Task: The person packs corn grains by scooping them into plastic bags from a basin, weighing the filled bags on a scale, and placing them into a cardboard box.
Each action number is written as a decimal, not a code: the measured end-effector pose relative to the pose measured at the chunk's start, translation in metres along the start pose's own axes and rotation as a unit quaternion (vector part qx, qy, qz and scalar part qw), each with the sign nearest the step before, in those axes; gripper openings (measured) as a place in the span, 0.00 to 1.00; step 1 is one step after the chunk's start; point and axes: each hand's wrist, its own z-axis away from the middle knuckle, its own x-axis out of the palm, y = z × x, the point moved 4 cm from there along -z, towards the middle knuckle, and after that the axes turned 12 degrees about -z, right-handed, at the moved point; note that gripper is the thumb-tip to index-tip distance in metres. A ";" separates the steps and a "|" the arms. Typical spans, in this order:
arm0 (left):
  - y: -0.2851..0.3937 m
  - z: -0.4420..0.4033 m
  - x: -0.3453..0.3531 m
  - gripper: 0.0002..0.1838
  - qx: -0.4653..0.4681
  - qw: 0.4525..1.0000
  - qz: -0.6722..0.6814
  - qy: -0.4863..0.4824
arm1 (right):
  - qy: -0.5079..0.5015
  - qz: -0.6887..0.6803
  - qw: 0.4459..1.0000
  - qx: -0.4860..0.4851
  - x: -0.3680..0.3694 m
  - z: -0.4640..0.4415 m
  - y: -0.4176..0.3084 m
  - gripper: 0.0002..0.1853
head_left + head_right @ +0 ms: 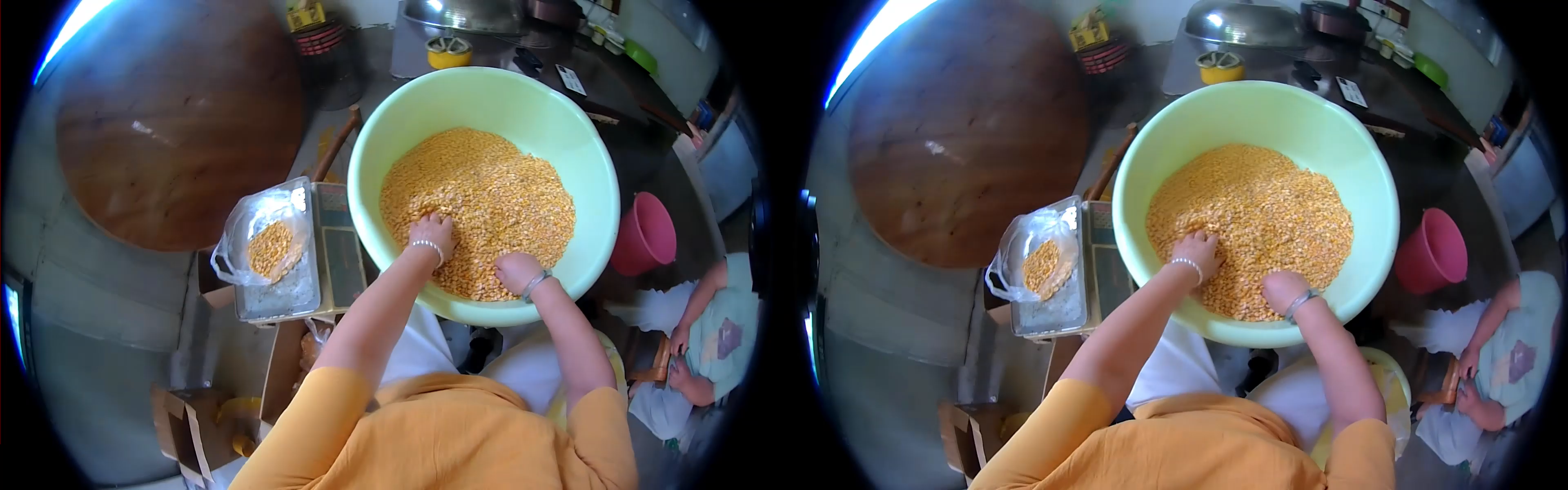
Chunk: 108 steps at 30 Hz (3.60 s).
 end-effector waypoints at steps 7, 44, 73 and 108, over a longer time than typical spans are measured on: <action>0.021 0.008 0.001 0.16 0.054 0.993 0.005 -0.108 | -0.007 0.005 1.000 0.012 -0.004 0.006 -0.007 0.09; -0.328 0.118 -0.069 0.18 -0.420 0.433 0.742 0.292 | 0.018 -0.017 1.000 -0.009 -0.012 0.007 -0.016 0.09; 0.040 0.047 0.003 0.18 0.131 0.971 0.027 -0.198 | 0.022 -0.021 0.999 -0.015 -0.015 0.013 -0.018 0.09; -0.010 0.079 -0.049 0.11 0.099 0.988 0.077 0.087 | 0.000 -0.086 0.996 0.021 -0.023 0.006 -0.022 0.11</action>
